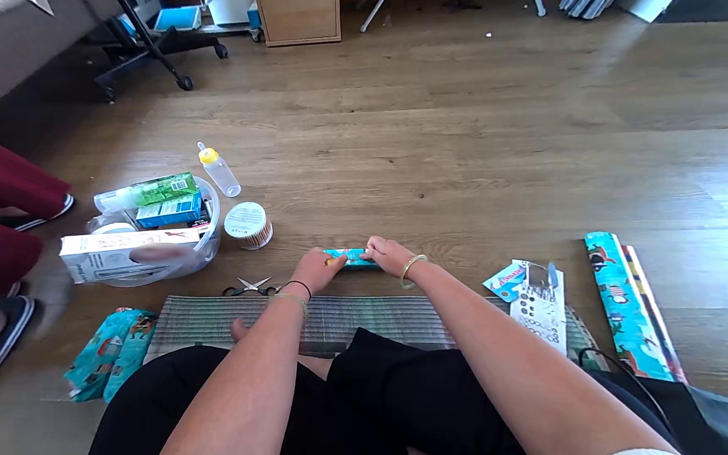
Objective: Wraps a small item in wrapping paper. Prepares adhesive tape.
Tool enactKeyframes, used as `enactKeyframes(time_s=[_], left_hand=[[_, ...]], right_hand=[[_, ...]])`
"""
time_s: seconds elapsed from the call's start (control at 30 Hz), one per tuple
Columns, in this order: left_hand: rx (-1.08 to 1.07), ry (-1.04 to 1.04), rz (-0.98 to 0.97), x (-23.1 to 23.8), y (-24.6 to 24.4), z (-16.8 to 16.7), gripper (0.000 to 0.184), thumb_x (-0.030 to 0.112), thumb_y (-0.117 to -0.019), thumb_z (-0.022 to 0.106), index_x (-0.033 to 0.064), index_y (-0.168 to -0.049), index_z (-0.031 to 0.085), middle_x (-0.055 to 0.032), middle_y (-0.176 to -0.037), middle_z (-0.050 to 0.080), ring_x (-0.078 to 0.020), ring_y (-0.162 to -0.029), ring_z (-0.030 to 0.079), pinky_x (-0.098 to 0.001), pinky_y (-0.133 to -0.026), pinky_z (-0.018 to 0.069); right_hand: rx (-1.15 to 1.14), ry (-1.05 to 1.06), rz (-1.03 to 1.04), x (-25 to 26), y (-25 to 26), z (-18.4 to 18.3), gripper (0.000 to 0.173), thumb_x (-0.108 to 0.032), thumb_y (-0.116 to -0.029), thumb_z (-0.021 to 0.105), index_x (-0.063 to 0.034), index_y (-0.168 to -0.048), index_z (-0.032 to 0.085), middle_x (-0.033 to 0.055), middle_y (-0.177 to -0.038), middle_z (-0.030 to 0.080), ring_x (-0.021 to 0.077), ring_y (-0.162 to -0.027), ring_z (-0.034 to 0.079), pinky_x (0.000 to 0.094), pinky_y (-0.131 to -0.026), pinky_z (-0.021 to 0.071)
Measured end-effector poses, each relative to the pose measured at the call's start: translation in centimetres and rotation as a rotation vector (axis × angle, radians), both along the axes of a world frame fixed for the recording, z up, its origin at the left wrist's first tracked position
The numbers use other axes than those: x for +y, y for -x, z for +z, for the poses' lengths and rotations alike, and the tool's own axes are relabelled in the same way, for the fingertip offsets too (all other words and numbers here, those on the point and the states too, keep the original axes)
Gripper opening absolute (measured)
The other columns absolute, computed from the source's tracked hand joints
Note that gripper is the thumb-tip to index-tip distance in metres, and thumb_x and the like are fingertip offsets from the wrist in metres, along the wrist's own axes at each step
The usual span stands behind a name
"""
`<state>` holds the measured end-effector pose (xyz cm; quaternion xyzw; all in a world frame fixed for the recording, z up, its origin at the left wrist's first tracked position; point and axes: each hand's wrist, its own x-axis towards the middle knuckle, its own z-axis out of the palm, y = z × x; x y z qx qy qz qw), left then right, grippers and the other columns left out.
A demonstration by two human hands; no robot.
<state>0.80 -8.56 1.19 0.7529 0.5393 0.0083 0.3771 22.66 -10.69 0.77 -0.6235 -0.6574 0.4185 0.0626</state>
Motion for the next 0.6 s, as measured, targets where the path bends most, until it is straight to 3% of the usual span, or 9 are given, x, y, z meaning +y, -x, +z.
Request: enactKeyframes(time_s=[0.1,0.23,0.3,0.37,0.47,0.6], left_hand=[[-0.040,0.017,-0.021,-0.2,0.4,-0.4,0.055,0.039,-0.1129,0.037,-0.0046,-0.115,0.071,-0.0267,-0.126,0.062,-0.0403,-0.124,0.057,-0.0565,-0.107,0.0438],[0.019,0.149,-0.102,-0.2,0.5,-0.7,0.054,0.036,-0.1134,0.035,-0.0021,-0.112,0.072,-0.0244,-0.122,0.066,-0.0396,-0.123,0.058,-0.0566,-0.108,0.0421],[0.049,0.316,-0.092,-0.6,0.1,-0.7,0.055,0.042,-0.1130,0.034,0.0003,-0.119,0.070,-0.0212,-0.117,0.068,-0.0332,-0.108,0.064,-0.0524,-0.098,0.0480],[0.013,0.483,-0.063,-1.3,-0.4,-0.9,0.053,0.043,-0.1126,0.036,0.0017,-0.126,0.066,-0.0170,-0.112,0.066,-0.0236,-0.093,0.063,-0.0414,-0.088,0.0510],[-0.115,0.648,0.028,-3.4,-1.6,-0.6,0.046,0.036,-0.1130,0.040,-0.0014,-0.123,0.064,-0.0109,-0.101,0.067,-0.0126,-0.081,0.064,-0.0301,-0.080,0.0550],[-0.133,0.730,0.076,-5.4,-3.0,-0.7,0.045,0.034,-0.1138,0.038,-0.0031,-0.127,0.061,-0.0131,-0.107,0.066,-0.0138,-0.087,0.065,-0.0302,-0.083,0.0544]], right_hand=[[0.010,-0.004,-0.006,0.0,-0.2,0.0,0.033,-0.019,-0.1129,0.037,0.0065,-0.119,0.056,0.0258,-0.112,0.067,0.0372,-0.107,0.066,0.0533,-0.095,0.0497],[-0.001,-0.025,0.016,0.1,-0.2,-0.2,0.032,-0.020,-0.1124,0.040,0.0065,-0.115,0.058,0.0244,-0.103,0.066,0.0362,-0.100,0.066,0.0523,-0.091,0.0500],[-0.017,-0.029,0.037,0.3,-0.2,-0.3,0.031,-0.020,-0.1117,0.042,0.0057,-0.113,0.059,0.0237,-0.099,0.065,0.0358,-0.096,0.065,0.0525,-0.088,0.0499],[-0.041,-0.013,0.066,0.6,-0.2,-0.1,0.031,-0.021,-0.1114,0.044,0.0052,-0.112,0.060,0.0232,-0.098,0.064,0.0357,-0.095,0.064,0.0525,-0.087,0.0495],[-0.071,0.017,0.100,1.0,-0.2,0.3,0.031,-0.023,-0.1100,0.048,0.0043,-0.107,0.063,0.0207,-0.093,0.062,0.0334,-0.090,0.062,0.0515,-0.084,0.0482],[-0.100,0.040,0.168,1.7,-0.1,0.2,0.029,-0.021,-0.1044,0.056,0.0020,-0.091,0.067,0.0171,-0.085,0.062,0.0304,-0.083,0.060,0.0512,-0.077,0.0462]])
